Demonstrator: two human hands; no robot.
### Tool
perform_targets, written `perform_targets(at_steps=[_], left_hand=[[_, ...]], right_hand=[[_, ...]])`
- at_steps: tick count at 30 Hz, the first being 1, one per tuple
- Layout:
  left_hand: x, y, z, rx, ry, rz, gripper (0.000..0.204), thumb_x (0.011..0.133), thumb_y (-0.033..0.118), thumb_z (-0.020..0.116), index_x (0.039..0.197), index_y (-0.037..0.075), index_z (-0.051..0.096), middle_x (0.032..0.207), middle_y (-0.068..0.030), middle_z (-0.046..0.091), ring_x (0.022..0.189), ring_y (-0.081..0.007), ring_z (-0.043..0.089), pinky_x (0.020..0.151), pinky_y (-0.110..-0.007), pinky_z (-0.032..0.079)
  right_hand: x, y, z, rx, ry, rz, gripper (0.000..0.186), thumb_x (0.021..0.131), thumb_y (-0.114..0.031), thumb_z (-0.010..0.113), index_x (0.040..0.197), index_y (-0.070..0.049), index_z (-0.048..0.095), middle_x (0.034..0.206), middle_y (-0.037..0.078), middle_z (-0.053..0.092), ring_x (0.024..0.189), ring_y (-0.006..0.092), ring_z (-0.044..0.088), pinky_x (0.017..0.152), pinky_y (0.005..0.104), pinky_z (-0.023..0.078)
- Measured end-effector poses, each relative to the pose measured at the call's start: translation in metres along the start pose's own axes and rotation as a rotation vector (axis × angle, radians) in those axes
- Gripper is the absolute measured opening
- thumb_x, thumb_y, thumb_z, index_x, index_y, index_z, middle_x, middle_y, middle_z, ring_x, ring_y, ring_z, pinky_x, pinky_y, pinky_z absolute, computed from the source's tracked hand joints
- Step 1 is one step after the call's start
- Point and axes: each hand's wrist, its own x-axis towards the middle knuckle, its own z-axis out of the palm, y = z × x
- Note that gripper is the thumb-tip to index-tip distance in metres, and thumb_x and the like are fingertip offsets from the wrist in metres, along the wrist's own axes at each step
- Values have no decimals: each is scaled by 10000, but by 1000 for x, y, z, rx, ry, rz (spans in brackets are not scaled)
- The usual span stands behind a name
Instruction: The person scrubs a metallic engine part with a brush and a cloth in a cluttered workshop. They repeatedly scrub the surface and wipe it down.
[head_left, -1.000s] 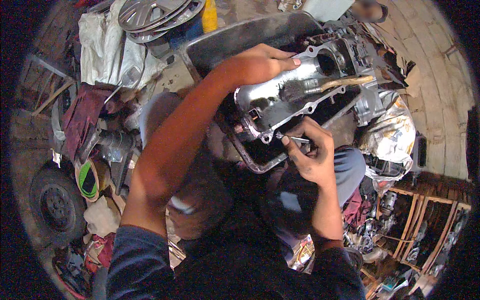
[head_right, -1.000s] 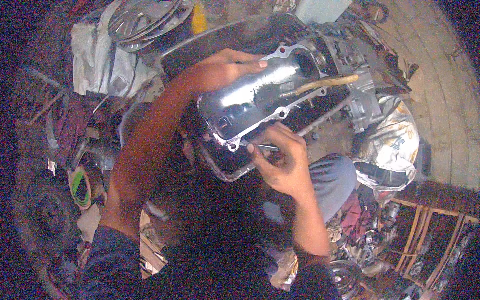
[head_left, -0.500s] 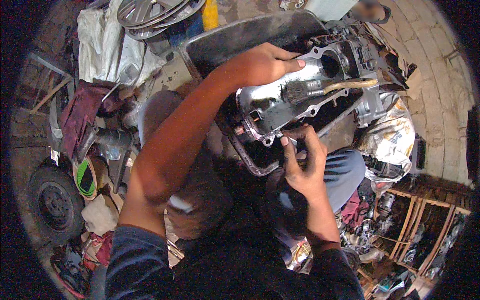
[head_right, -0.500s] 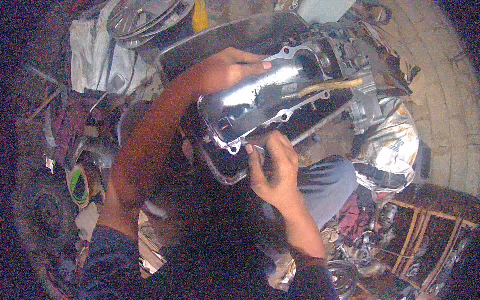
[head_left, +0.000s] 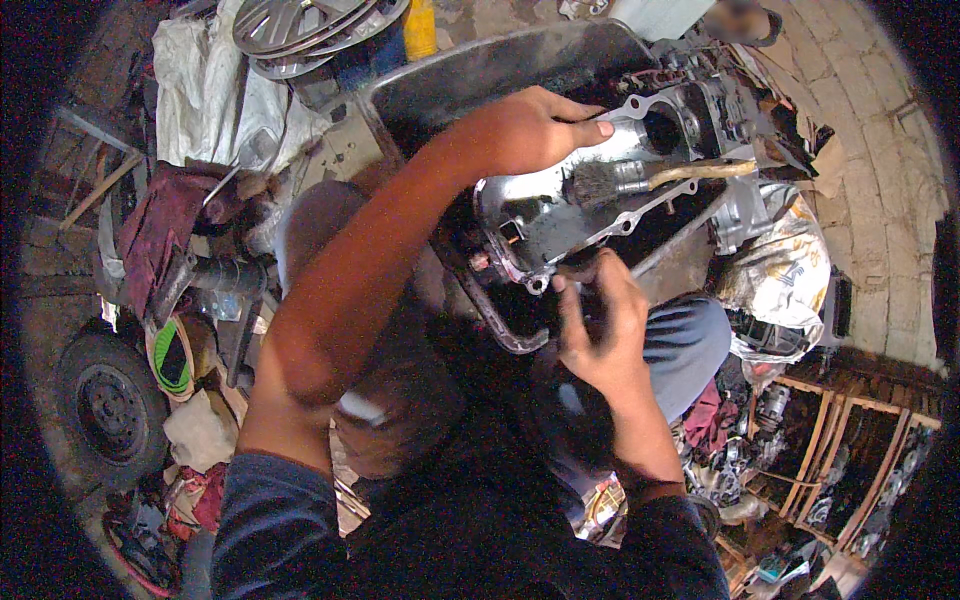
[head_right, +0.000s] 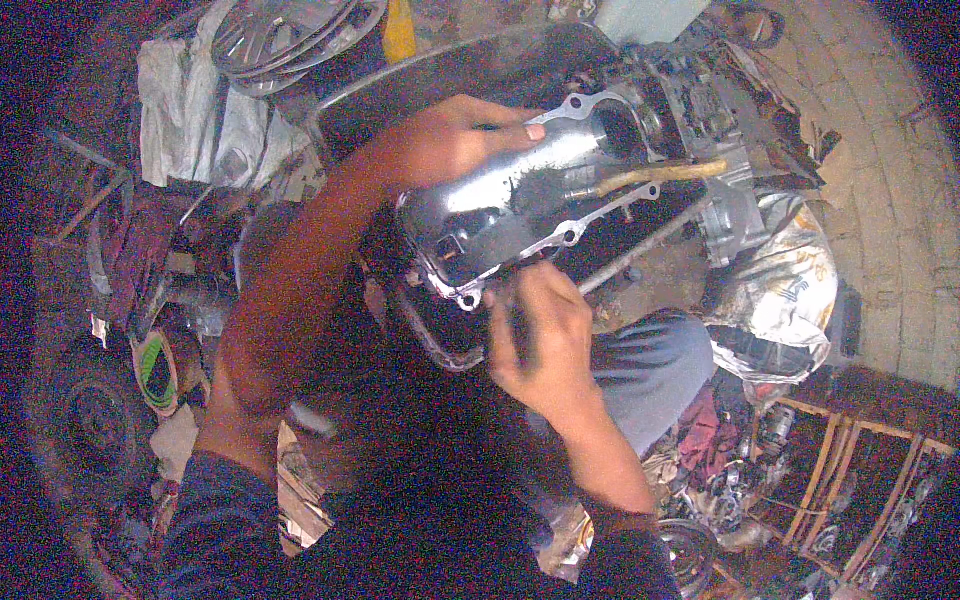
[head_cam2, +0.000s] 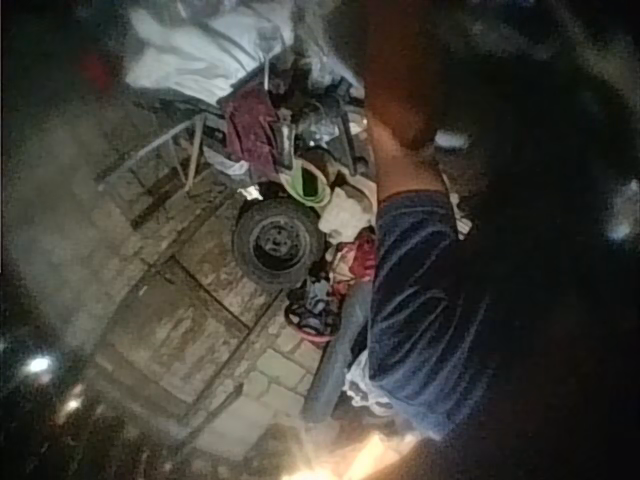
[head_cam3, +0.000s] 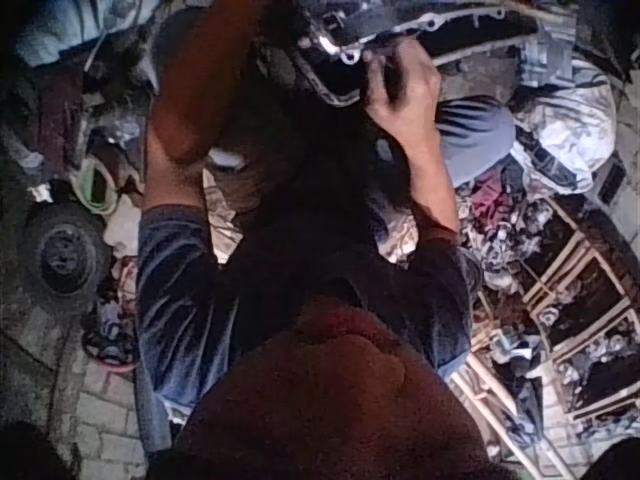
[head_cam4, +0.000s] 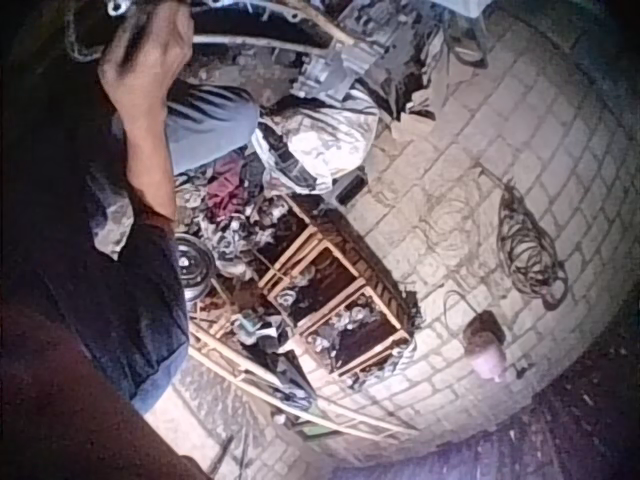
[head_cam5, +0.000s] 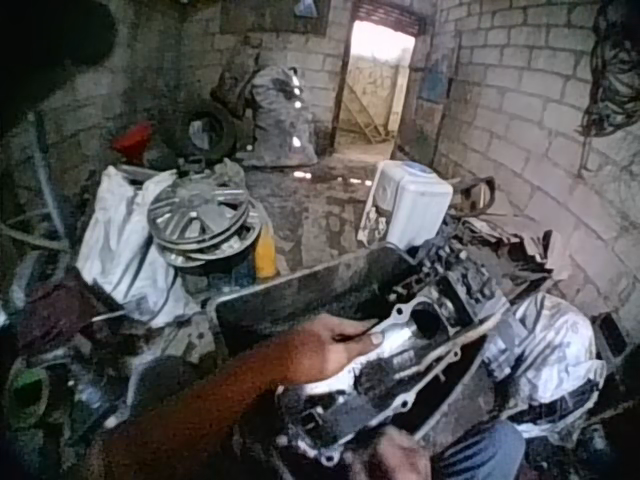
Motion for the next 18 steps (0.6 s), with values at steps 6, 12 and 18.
perform_targets(at_steps=[6,12,18], left_hand=[[-2,3,-1,-14,2,6,625,946,615,631,1359,147,673,1311,-221,680,1216,-369,655,1058,-403,470],[-3,3,-2,1,3,47,594,964,591,619,1336,134,687,1286,-223,692,1193,-368,667,1045,-403,478],[-5,3,-2,-54,-18,45,599,967,596,608,1336,130,687,1291,-225,689,1206,-387,658,1049,-406,477]], right_hand=[[-5,-11,0,-68,-79,-57,139,802,20,693,868,16,571,818,198,572,751,410,595,667,493,468],[0,-10,6,-65,68,29,138,846,8,676,848,16,538,793,209,544,720,425,565,641,513,440],[0,-9,7,-48,155,52,139,847,22,678,864,24,540,798,205,530,714,415,545,639,500,426]])
